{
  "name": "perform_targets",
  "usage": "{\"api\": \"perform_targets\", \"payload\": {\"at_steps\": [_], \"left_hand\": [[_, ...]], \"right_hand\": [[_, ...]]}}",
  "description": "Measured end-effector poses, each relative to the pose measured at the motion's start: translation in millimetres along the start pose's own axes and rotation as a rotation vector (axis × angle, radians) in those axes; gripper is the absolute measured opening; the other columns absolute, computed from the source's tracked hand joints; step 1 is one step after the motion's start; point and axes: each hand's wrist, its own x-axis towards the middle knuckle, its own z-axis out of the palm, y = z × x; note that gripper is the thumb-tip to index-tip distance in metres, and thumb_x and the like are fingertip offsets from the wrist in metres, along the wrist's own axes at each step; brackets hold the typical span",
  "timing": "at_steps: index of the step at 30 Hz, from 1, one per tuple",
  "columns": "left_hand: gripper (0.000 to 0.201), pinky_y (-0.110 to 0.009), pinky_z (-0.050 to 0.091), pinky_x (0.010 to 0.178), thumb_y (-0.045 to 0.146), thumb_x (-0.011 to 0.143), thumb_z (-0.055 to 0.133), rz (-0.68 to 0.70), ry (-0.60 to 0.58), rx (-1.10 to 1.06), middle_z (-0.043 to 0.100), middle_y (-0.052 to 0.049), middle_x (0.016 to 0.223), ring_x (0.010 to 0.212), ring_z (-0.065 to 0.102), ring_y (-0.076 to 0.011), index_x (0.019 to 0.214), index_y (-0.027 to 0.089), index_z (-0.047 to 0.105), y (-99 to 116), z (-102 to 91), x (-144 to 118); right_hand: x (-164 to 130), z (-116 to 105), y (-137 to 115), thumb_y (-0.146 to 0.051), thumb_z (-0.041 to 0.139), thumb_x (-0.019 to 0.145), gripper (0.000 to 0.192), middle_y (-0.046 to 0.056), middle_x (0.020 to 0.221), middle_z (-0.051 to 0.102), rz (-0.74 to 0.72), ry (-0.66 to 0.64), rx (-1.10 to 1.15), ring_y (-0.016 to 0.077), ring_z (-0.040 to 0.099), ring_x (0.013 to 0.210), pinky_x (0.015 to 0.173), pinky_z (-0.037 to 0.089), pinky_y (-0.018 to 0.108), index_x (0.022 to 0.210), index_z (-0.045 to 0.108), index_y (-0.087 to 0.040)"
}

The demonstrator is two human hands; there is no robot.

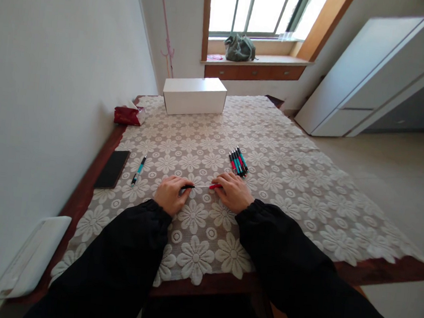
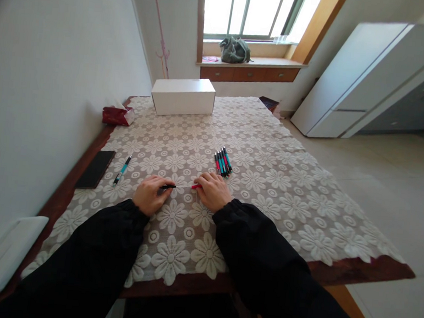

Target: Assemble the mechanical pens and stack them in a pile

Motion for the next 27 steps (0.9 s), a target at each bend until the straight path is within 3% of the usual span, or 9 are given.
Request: {"api": "perform_targets", "payload": {"at_steps": [4, 13, 27], "left_hand": [[0.014, -0.043, 0.05, 0.092, 0.019, 0.09, 0.068, -0.004, -0.016, -0.003, 0.076, -0.002, 0.101, 0.1, 0.065, -0.0258, 0.101, 0.025, 0.073, -1.0, 0.9, 0.0], [0.015, -0.043, 0.051, 0.092, 0.018, 0.089, 0.069, -0.004, -0.036, -0.036, 0.076, -0.002, 0.102, 0.102, 0.065, -0.026, 0.102, 0.025, 0.073, -0.1, 0.3, -0.1], [0.012, -0.041, 0.055, 0.092, 0.023, 0.093, 0.066, 0.141, -0.056, -0.156, 0.076, -0.002, 0.1, 0.099, 0.068, -0.0234, 0.104, 0.024, 0.072, -0.7, 1.1, 0.4]], "right_hand": [[0.3, 0.6, 0.8, -0.021, 0.063, 0.095, 0.003, 0.005, 0.101, 0.067, 0.027, -0.024, -0.005, 0.0253, 0.055, 0.1, 0.089, 0.041, 0.039, 0.094, 0.065, -0.022], [1.0, 2.8, -4.3, -0.018, 0.061, 0.096, 0.003, 0.005, 0.1, 0.066, 0.004, -0.025, 0.078, 0.0245, 0.056, 0.099, 0.091, 0.042, 0.037, 0.095, 0.062, -0.021], [-0.9, -2.3, -18.2, -0.02, 0.05, 0.101, 0.01, 0.005, 0.096, 0.066, -0.114, -0.057, 0.2, 0.0208, 0.062, 0.09, 0.081, 0.045, 0.031, 0.104, 0.06, -0.021]]}}
